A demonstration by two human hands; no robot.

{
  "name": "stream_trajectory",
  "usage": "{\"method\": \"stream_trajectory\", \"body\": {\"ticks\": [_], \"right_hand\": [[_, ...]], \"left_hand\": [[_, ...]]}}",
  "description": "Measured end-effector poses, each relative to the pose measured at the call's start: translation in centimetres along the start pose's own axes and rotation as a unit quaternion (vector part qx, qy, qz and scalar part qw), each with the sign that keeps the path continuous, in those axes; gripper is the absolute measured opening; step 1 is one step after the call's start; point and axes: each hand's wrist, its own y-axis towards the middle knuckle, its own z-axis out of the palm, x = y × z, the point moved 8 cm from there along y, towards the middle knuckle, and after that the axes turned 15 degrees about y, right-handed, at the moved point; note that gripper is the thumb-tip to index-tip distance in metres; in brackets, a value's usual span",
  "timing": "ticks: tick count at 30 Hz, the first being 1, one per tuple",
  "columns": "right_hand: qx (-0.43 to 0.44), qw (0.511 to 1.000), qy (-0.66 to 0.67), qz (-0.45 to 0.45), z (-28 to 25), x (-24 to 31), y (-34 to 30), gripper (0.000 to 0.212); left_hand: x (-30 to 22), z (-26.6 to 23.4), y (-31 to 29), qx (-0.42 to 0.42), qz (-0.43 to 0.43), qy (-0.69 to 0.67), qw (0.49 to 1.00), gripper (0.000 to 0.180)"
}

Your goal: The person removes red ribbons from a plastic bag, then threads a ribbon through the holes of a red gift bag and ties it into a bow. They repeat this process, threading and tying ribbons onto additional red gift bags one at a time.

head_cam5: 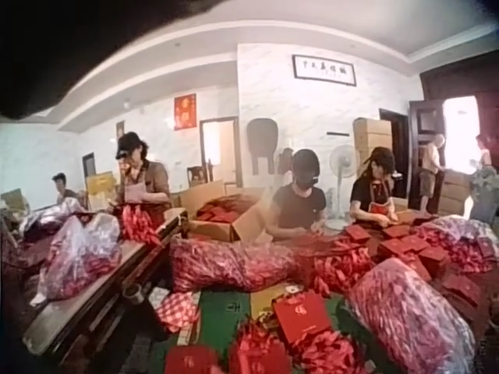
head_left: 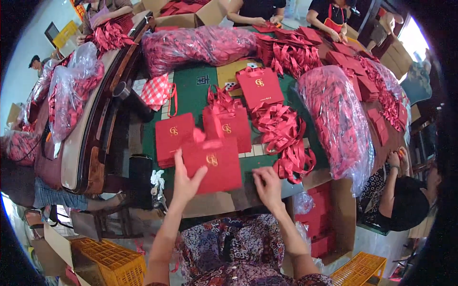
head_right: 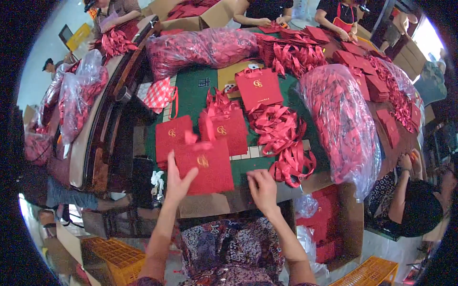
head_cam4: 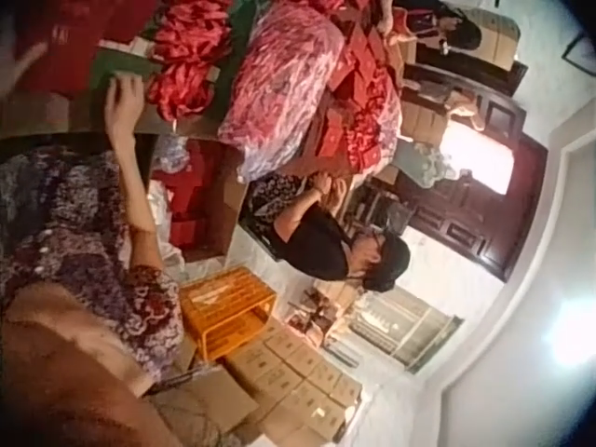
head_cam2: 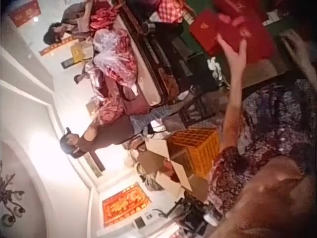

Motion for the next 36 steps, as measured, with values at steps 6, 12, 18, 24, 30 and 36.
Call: {"method": "stream_trajectory", "body": {"ticks": [6,12,18,24,30,36], "right_hand": [[0.033,0.998,-0.041,-0.019,0.5,0.6,-1.7,0.019],[-0.060,0.996,-0.069,-0.012,-2.0,0.8,-2.6,0.019],[-0.092,0.979,-0.181,0.028,-4.8,-1.0,-2.7,0.018],[-0.028,0.986,-0.160,0.028,-2.8,-1.1,-3.1,0.015],[0.074,0.995,-0.059,0.032,1.0,0.5,-3.2,0.032],[0.141,0.984,-0.105,0.005,2.6,2.1,-2.3,0.028]], "left_hand": [[-1.0,3.3,7.0,-0.069,0.069,0.144,0.985,0.081],[1.2,4.9,6.6,-0.129,0.098,0.330,0.930,0.085],[-0.2,3.2,4.2,-0.149,0.140,0.420,0.884,0.084],[4.5,-1.3,1.8,-0.109,0.080,0.518,0.845,0.084],[4.5,-1.3,-3.0,-0.081,0.021,0.535,0.841,0.078],[3.9,2.3,-11.1,-0.015,0.001,0.508,0.861,0.077]]}}
